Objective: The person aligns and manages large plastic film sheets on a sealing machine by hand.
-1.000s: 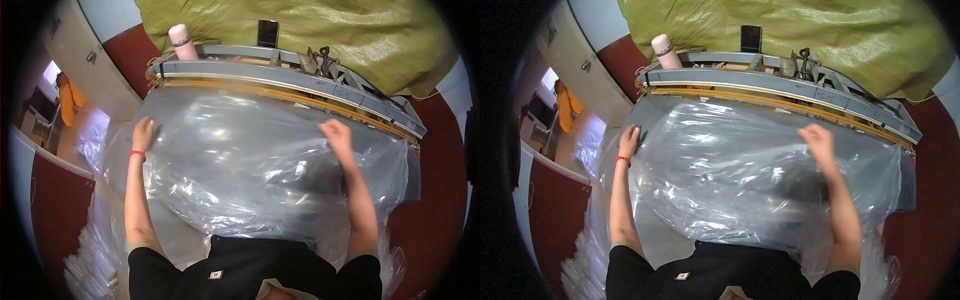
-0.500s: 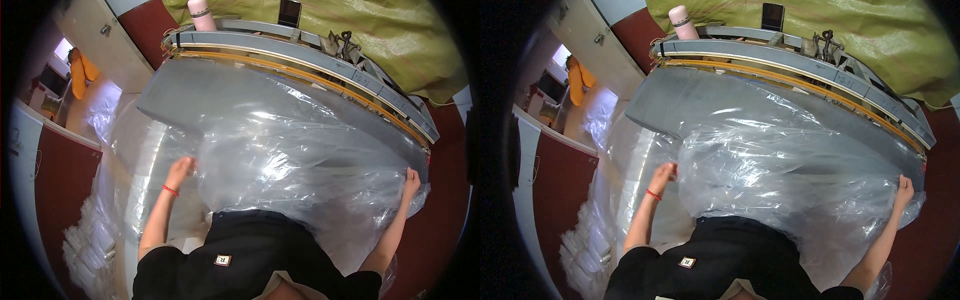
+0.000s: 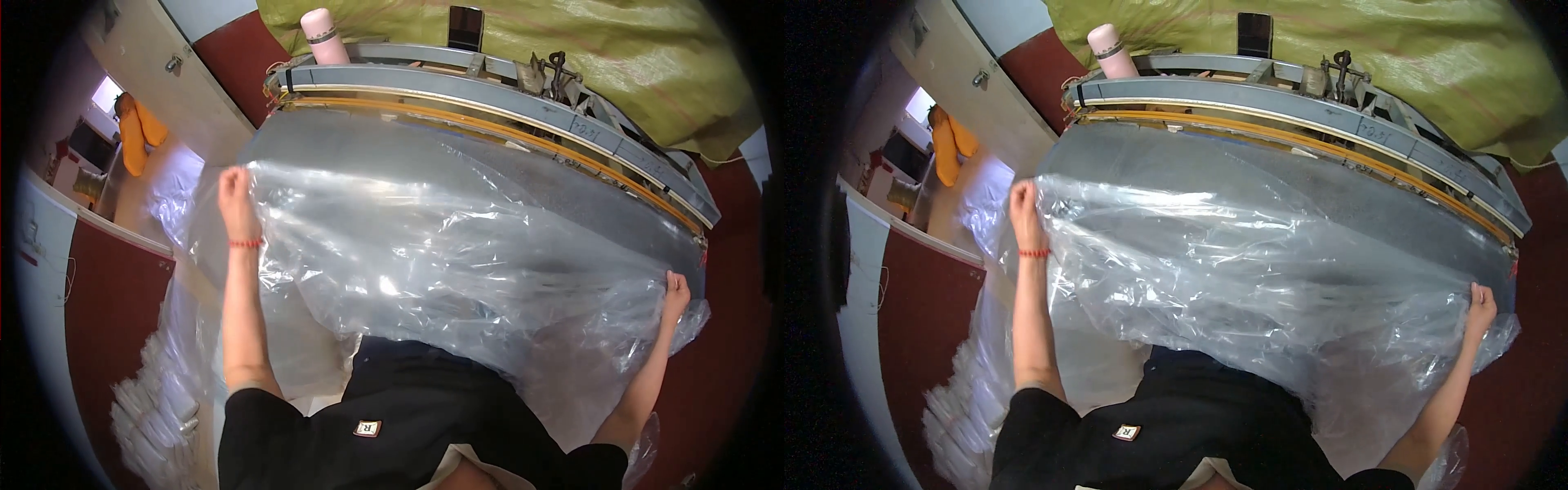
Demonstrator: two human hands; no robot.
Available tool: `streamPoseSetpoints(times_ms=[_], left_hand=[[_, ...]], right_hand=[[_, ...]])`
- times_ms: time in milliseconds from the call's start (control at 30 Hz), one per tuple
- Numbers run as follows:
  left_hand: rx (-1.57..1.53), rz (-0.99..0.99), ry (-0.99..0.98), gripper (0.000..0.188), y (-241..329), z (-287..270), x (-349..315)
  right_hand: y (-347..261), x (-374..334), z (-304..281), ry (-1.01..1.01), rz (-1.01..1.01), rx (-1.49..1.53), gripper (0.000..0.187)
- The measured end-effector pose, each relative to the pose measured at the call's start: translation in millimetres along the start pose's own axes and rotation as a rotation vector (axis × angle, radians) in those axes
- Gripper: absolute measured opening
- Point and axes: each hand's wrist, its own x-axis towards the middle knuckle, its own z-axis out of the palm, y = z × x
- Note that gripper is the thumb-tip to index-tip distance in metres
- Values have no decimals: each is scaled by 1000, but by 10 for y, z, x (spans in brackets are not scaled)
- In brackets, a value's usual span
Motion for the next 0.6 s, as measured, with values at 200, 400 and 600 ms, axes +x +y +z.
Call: streamPoseSetpoints(times_ms=[200,400,600], left_hand=[[664,743,-44,28,526,621,544],[1141,590,-1397,77,422,911,-413],[714,372,-1054,34,153,789,-241]], right_hand=[[-18,-29,-5,7,13,56,24],[150,-84,-148,22,25,-20,24],[247,-76,-142,2,18,-26,23]])
